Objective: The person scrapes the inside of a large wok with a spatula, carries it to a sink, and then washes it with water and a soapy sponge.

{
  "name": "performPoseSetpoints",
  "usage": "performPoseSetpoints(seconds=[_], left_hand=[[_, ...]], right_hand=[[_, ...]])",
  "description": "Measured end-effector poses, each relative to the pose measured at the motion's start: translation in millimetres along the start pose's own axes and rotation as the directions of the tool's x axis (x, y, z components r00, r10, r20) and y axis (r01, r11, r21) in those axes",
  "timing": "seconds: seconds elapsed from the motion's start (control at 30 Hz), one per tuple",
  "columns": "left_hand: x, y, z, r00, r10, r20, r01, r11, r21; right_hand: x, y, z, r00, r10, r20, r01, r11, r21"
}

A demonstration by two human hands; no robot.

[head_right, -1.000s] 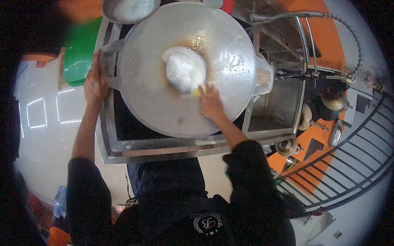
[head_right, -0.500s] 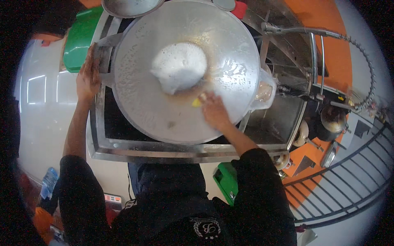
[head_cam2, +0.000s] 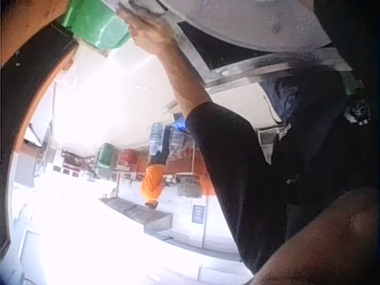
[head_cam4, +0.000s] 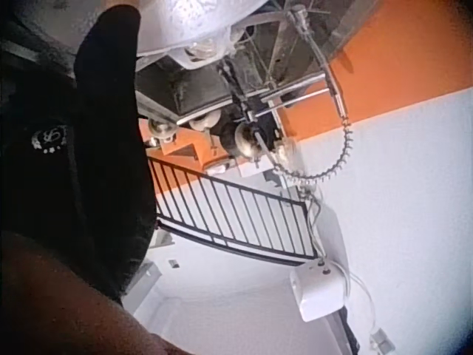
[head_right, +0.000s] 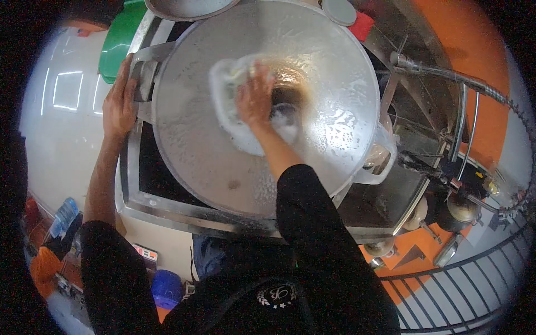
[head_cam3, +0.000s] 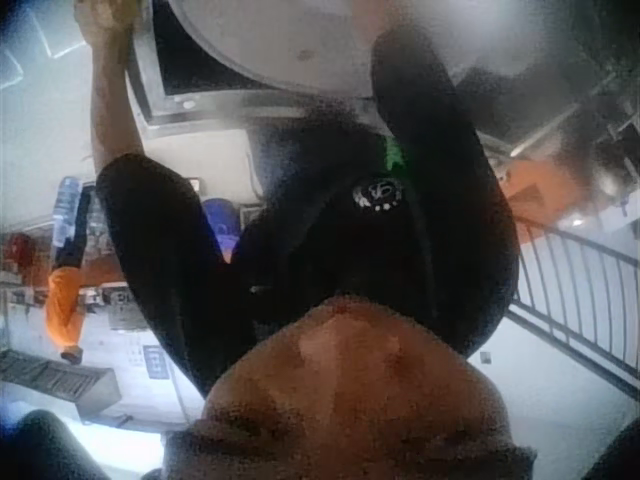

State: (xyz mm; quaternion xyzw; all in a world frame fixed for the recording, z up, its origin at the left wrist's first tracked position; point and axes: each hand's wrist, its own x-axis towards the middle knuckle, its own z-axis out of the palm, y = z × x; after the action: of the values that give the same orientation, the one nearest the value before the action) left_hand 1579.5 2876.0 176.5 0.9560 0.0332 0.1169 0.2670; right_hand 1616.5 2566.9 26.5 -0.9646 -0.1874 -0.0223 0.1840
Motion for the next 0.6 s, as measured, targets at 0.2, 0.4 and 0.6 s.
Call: performPoseSetpoints(seconds=[0.2,0.4,0.6], left_hand=[[-2,-1,-7,1.0,-0.004,0.009,0.004,1.0,0.014],[-2,4,-6,0.997,-0.074,0.038,0.074,0.997,-0.004],[0,2,-3,0.999,-0.032,0.011,0.032,0.999,-0.002]], right_hand=[[-69,-30,-30,0.887,-0.2,0.417,0.176,0.98,0.096],[-67,44,-76,0.558,-0.217,0.801,0.435,0.899,-0.06],[0,71,-66,0.816,-0.081,0.573,0.347,0.861,-0.371]])
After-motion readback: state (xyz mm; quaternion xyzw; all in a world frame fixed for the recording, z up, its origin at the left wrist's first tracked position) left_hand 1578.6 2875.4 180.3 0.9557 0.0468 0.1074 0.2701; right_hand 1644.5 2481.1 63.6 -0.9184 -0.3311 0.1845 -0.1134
